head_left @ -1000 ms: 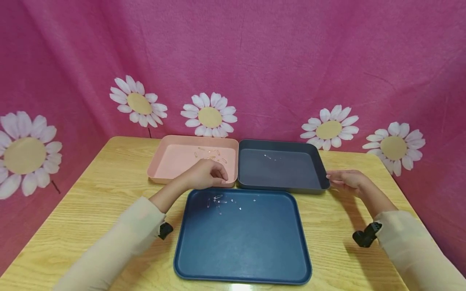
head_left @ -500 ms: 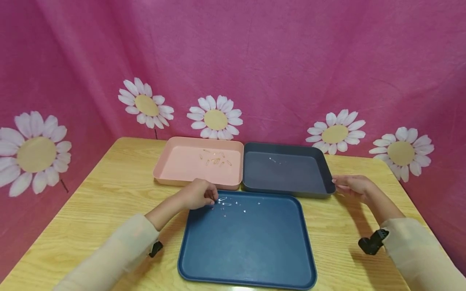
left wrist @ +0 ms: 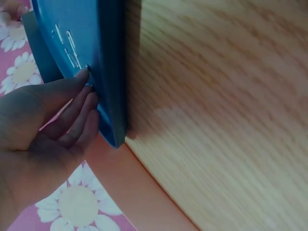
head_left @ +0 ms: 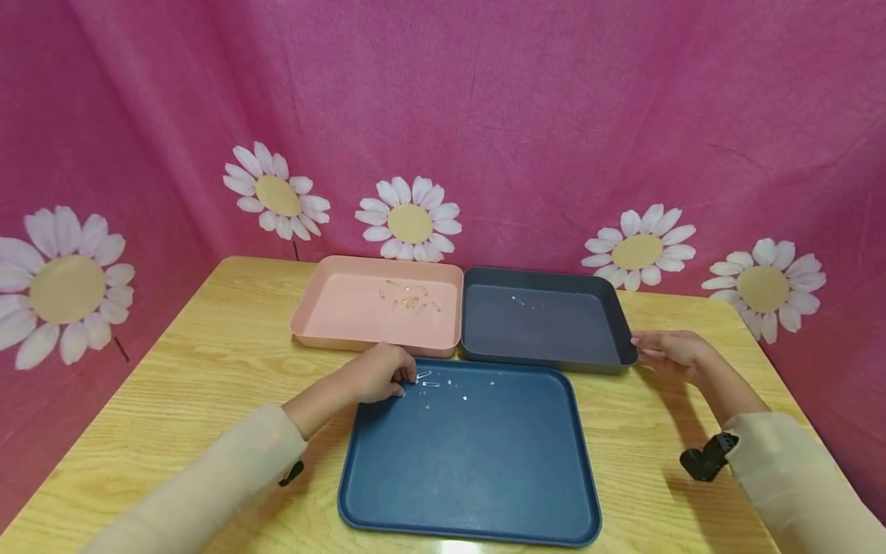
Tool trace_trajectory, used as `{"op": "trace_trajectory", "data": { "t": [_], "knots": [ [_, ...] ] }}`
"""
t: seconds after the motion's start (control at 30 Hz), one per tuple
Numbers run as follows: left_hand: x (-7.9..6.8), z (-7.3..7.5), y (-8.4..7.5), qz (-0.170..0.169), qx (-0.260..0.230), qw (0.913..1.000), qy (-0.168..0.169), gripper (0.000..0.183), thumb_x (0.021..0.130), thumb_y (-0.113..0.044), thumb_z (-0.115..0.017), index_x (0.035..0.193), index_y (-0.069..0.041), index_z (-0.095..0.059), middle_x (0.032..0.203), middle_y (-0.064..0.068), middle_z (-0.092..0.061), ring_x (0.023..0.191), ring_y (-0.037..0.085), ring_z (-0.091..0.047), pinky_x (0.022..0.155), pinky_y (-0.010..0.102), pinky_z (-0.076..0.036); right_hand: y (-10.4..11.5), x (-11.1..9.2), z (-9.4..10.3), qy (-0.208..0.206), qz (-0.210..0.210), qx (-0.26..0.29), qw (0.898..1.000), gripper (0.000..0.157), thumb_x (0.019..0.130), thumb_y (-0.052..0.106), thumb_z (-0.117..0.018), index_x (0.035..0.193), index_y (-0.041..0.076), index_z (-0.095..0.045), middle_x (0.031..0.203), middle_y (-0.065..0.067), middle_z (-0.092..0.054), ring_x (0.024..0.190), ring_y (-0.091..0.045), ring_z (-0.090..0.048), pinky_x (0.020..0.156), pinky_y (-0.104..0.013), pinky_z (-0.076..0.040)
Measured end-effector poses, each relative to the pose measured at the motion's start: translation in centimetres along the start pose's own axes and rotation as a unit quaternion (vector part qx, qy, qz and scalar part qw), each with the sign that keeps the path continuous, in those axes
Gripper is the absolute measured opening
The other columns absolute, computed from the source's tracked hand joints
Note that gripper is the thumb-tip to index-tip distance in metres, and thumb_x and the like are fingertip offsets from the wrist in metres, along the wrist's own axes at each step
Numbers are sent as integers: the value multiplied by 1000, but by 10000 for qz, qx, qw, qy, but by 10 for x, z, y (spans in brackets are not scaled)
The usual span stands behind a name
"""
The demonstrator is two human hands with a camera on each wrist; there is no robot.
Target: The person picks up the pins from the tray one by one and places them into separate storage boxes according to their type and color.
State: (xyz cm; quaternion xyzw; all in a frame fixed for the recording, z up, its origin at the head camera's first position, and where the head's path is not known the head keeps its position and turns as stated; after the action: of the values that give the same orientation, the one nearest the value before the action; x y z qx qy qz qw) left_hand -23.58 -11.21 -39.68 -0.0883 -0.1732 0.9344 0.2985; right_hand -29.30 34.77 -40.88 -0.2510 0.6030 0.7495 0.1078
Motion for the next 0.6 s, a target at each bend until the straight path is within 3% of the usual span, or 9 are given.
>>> {"op": "trace_trajectory", "data": {
  "t": [0.1, 0.27, 0.6],
  "knots": [
    [1, -1, -2, -138, 123, 9998, 98, 13, 75, -2, -78, 81, -9, -69, 77, 0, -66, 70, 8, -55, 66, 19, -49, -2, -1, 0, 42, -52, 35, 10000, 20, 95, 17, -59, 85, 25, -75, 83, 19, -67, 78, 4, -67, 81, -20, -57],
    [2, -1, -4, -306, 122, 9990, 294, 16, 75, -1, -78, 71, -9, -65, 67, -2, -62, 62, 4, -49, 57, 14, -42, -4, -4, 1, 69, -171, -57, 9998, 22, 95, 21, -60, 81, 31, -75, 83, 21, -65, 78, 5, -67, 78, -18, -57],
    [7, -2, 1, -172, 110, 9980, 602, 18, 78, 1, -74, 66, -9, -64, 61, -3, -56, 57, 6, -46, 52, 14, -37, -1, -1, 1, 63, -131, -138, 9998, 26, 95, 21, -59, 77, 34, -73, 81, 22, -64, 79, 6, -66, 81, -19, -57]
  ]
}}
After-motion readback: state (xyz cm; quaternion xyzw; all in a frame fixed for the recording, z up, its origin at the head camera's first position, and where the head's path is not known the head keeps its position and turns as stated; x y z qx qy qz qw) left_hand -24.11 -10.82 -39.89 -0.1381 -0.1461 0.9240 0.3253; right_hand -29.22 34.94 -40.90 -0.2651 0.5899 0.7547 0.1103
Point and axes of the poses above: each hand's wrist, its own x-axis towards the middle knuckle, its own z-axis out of the back of the hand, y = z × x, the point moved 3 cm from there along x, towards the middle knuckle
